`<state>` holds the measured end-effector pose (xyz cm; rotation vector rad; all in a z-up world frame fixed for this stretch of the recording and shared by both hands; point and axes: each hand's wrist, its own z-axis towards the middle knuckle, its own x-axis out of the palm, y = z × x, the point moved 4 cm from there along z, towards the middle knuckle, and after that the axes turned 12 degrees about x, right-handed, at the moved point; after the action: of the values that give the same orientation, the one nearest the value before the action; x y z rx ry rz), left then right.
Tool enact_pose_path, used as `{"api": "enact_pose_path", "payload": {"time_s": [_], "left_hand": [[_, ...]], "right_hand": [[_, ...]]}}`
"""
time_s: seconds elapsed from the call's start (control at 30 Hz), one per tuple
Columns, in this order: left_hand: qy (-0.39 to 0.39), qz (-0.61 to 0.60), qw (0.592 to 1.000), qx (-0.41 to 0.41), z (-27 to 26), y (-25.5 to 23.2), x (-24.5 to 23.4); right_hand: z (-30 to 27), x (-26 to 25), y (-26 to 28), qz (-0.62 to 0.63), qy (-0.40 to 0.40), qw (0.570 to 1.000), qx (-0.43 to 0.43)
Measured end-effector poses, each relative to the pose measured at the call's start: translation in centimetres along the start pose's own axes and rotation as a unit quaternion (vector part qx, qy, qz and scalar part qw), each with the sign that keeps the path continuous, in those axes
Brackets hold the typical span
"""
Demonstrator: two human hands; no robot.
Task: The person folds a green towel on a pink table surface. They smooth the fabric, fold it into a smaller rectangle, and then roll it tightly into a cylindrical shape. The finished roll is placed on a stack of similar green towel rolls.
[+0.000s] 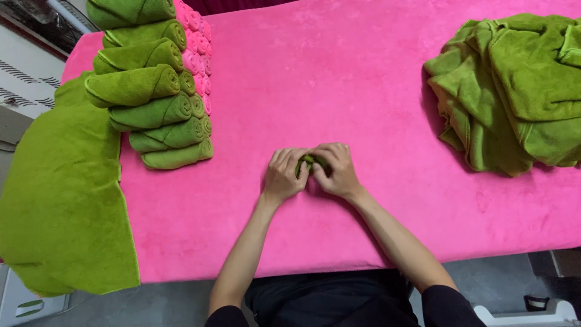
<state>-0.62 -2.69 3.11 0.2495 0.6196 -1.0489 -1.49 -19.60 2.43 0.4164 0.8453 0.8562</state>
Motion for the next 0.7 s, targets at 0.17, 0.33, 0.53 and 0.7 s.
{"api": "enact_pose_path", "payload": {"time_s": [0.17,0.33,0.53,0.7], "left_hand": [[-0.005,-0.002,1.000,0.018,-1.1,0.5,1.2],[-0.011,0.005,0.999,0.051,-1.6,0.9,1.6],[-0.021,0.015,0.997,0.079,-1.2,-0.1,0.5],[-0.043,0.060,0.994,0.085,-1.2,-0.9,0.5]], "right_hand": [[0.8,-0.6,-2.9,0.094,-0.003,0.986,0.139],[0.0,1.1,-4.8,0.161,0.064,0.952,0.251],[-0.2,2.0,-6.2,0.195,0.046,0.939,0.280],[-0.1,1.7,-5.6,0.203,0.042,0.938,0.277]]}}
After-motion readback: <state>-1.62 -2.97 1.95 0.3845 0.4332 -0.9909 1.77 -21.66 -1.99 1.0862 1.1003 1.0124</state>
